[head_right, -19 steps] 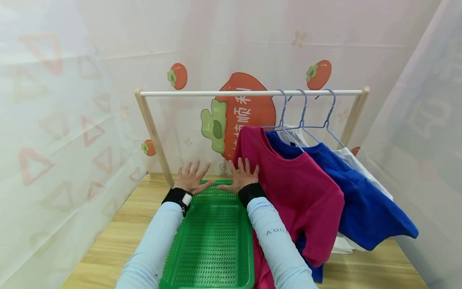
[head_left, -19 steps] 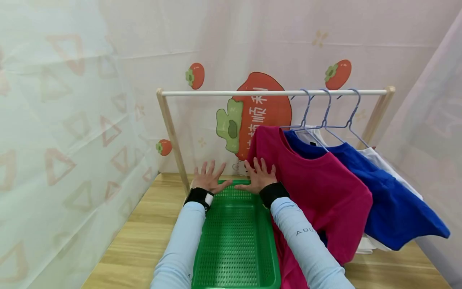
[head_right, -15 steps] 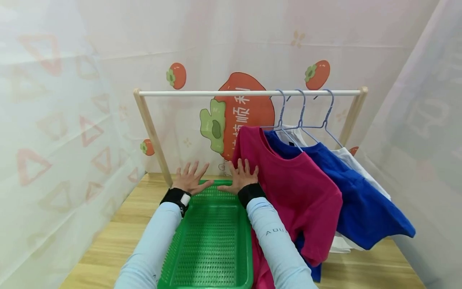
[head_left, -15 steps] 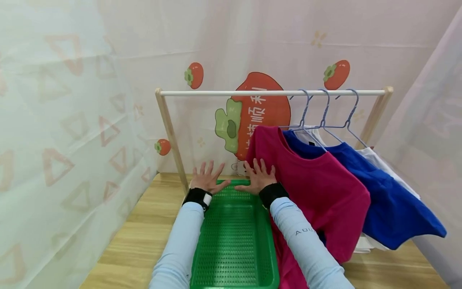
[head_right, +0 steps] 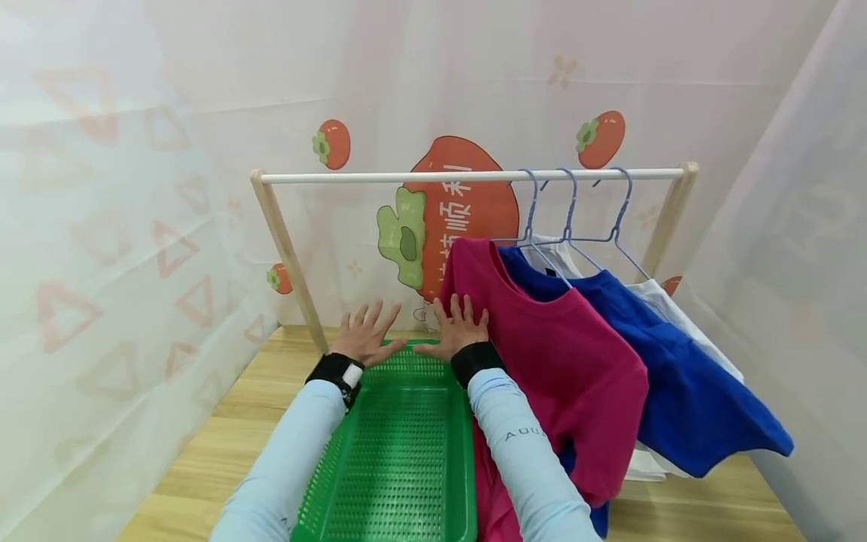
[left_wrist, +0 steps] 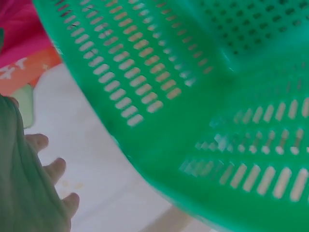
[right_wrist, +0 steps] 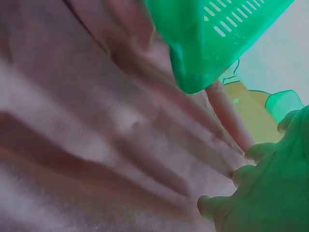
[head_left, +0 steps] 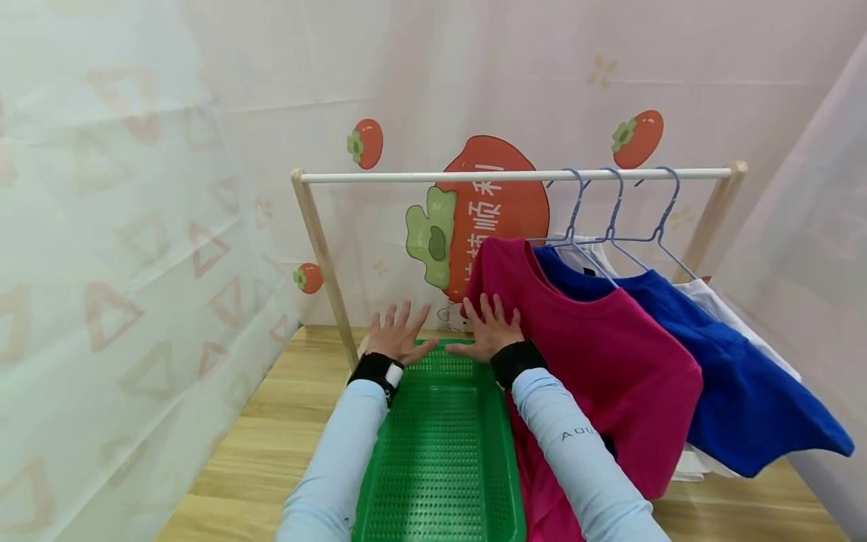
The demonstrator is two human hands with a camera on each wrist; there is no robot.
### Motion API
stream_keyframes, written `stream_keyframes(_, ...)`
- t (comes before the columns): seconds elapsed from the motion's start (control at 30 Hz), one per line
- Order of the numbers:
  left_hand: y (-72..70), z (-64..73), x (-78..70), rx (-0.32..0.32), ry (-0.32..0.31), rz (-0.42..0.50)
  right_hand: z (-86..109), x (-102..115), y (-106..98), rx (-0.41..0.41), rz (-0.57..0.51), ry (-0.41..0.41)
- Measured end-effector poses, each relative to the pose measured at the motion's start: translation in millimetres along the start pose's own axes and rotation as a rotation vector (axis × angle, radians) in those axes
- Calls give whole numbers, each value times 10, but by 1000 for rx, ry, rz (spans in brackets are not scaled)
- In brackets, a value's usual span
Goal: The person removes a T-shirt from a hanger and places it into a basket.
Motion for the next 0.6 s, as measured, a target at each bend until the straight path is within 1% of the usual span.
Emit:
stream_keyframes(0.07,-77,43,-10,-49,20,59,46,36,8,26,-31,-11)
stream_keyframes(0.13,-189,149,14,-142,42,137,145,103,10,50,-73,-38)
stream_keyframes(0.2,-343,336,85,-300,56,225,313,198,-34,50,-109,-87)
stream_keyframes(0.23,-403,445,153,-405,52,265,418,248,-74,35,-121,-118)
stream_keyframes(0.27,-464,567,246,-528,34,295,538,299,-136,6,-129,-152)
stream_keyframes(0.3,-516,702,361,-655,1,319,669,350,-216,-42,-126,-193)
stream_keyframes(0.33,-558,841,500,-780,-53,351,811,399,-325,-107,-111,-232)
stream_keyframes(0.37,-576,979,668,-892,-129,385,959,450,-452,-190,-93,-277)
stream_keyframes(0.4,-573,1095,845,-978,-214,433,1106,485,-592,-287,-71,-317)
stream_keyframes(0.43,-554,1179,1026,-1037,-296,500,1257,508,-750,-398,-52,-349)
stream_keyframes(0.47,-525,1227,1202,-1065,-371,585,1407,516,-914,-514,-34,-373)
stream_keyframes(0.5,-487,1239,1365,-1069,-425,690,1549,509,-1077,-634,-10,-386)
stream_keyframes(0.53,-447,1208,1509,-1051,-456,803,1675,483,-1235,-742,-4,-383)
stream_keyframes(0.57,-408,1136,1633,-1005,-468,903,1776,441,-1379,-838,-10,-371)
stream_keyframes(0.6,-372,1048,1729,-943,-470,987,1847,388,-1506,-918,-21,-349)
Point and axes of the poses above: each hand's wrist, its own z-axis away from the middle knuckle, its own y-axis out of the palm, x = y × z, the point moved 9 cm from there along -z, towards the middle knuckle, and after that the axes turned 9 degrees about -z, right-handed, at the moved point
